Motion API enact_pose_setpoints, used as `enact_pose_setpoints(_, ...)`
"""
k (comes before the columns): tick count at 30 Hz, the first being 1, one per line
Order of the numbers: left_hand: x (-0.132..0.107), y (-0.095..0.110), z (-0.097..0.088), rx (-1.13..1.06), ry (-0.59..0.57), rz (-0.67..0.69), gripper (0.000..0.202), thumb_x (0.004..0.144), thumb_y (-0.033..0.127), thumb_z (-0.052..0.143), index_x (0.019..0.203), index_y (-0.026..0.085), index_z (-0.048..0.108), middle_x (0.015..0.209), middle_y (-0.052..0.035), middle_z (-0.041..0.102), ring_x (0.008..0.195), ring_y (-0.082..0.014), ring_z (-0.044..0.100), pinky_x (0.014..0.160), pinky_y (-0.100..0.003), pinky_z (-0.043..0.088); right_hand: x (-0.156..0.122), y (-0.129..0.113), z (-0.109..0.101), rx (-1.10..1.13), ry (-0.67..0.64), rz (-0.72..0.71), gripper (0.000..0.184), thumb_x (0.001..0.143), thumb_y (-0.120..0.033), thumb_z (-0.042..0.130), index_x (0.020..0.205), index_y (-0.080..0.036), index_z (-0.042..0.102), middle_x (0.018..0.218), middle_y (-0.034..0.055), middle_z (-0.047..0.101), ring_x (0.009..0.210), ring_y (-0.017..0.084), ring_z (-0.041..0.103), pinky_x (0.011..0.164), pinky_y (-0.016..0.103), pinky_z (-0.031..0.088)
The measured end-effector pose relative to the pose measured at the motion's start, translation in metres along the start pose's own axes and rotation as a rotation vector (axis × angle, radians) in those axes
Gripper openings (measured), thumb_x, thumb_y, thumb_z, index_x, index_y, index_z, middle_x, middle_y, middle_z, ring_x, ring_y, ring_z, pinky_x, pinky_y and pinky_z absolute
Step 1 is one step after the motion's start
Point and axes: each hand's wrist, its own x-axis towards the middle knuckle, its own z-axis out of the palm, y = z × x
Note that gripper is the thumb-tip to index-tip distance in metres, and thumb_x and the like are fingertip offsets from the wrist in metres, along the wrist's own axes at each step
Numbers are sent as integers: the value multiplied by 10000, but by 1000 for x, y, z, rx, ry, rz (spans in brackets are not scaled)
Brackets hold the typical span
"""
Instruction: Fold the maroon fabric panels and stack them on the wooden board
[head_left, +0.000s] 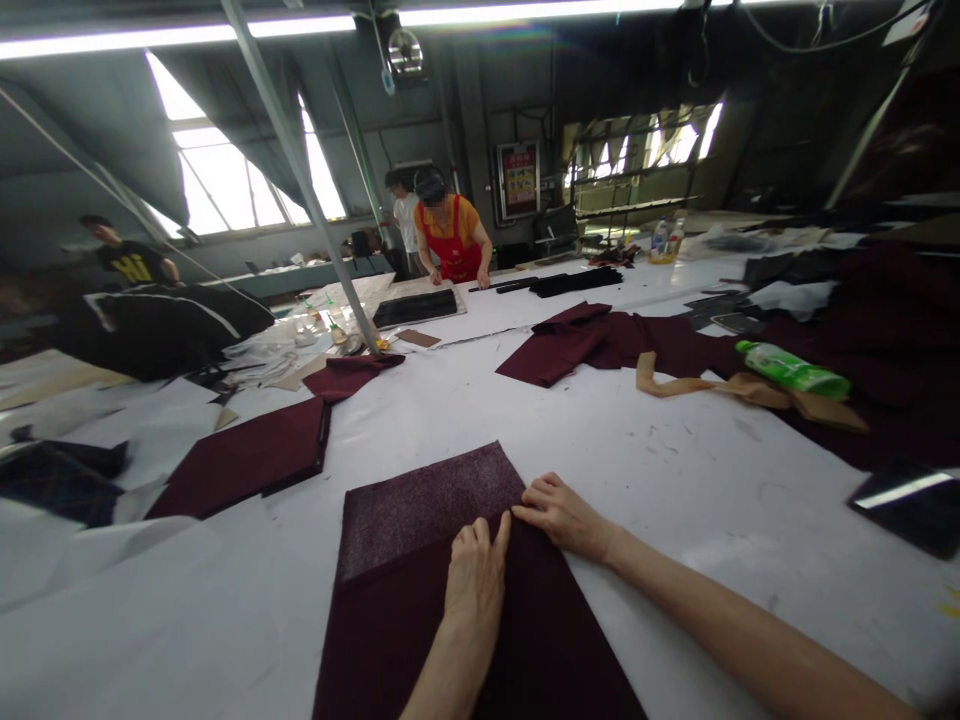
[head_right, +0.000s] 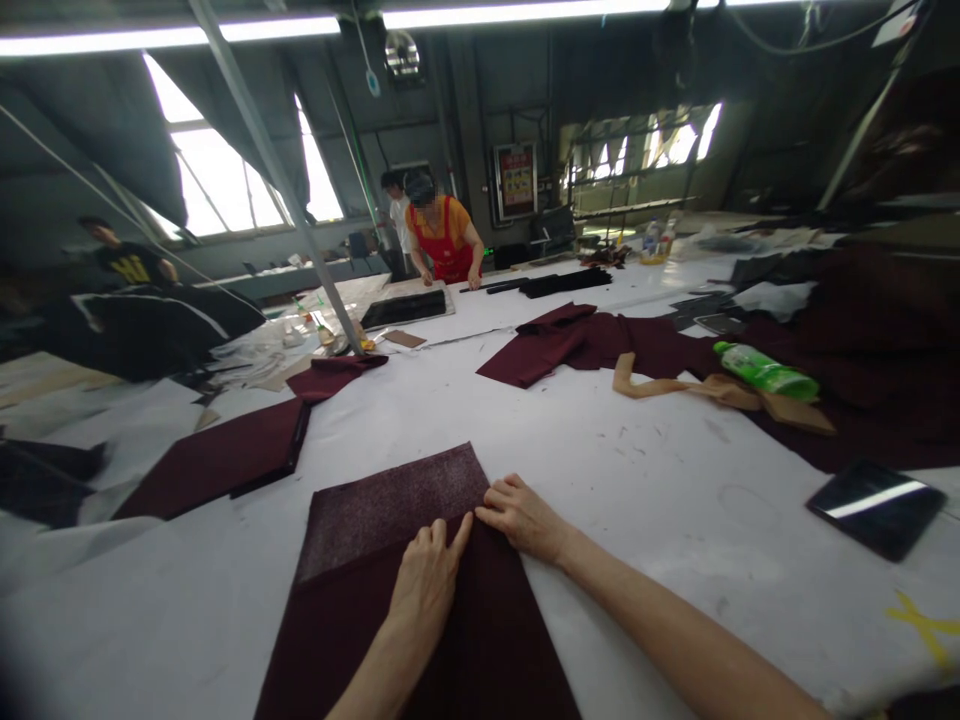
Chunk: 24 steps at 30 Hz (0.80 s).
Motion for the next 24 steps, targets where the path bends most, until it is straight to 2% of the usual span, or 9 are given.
enact_pose_setpoints(5,1,0,-4,-5,-23,-5,564,876,109,468,1400,307,398,880,-81,529,780,-205,521,667,-322,421,-8,3,-14,-131,-52,-18,191,932,-151,482,1079,-168,604,881,58,605,882,197,480,864,370,344)
enact_pose_setpoints(8,1,1,-6,2,-37,-6,566,885,109,456,1409,309,382,890,-86,540,796,-217,543,667,-329,427,-10,-1,-22,-188,-61,74,180,907,-96,479,997,-163,619,887,65,604,886,210,487,906,402,324)
enact_pose_setpoints(11,1,3,-7,-14,-25,-21,549,889,113,451,1401,303,395,897,-88,549,798,-217,545,669,-329,429,-2,-19,-24,-117,-1,203,239,882,-63,469,1047,-166,608,974,84,612,953,220,493,933,416,299)
enact_pose_setpoints(15,-6,-5,-2,-82,18,-18,495,881,115,448,1364,225,451,946,-103,568,839,-222,540,715,-349,444,11,-48,-16,38,38,272,210,911,-157,497,1089,-204,597,1010,66,620,968,203,510,919,392,299)
enact_pose_setpoints(17,-18,-20,4,-133,47,-19,483,859,91,458,1334,181,482,1008,-108,582,905,-224,542,787,-366,449,12,-56,-11,43,42,317,178,914,-185,506,1060,-208,604,997,59,624,976,209,511,928,402,288)
enact_pose_setpoints(20,-49,-56,19,-191,92,-64,471,836,52,454,1292,154,517,1091,-101,596,1016,-215,537,925,-381,419,5,-57,-5,0,62,369,192,920,-180,484,1072,-200,600,1025,69,628,1030,235,497,964,442,251)
enact_pose_setpoints(24,-101,-110,37,-225,144,-245,353,930,196,409,1249,141,549,1142,-102,611,1065,-210,546,980,-391,414,-4,-51,-1,-46,63,346,227,927,-167,453,1103,-189,594,1026,78,639,1071,261,493,974,470,244)
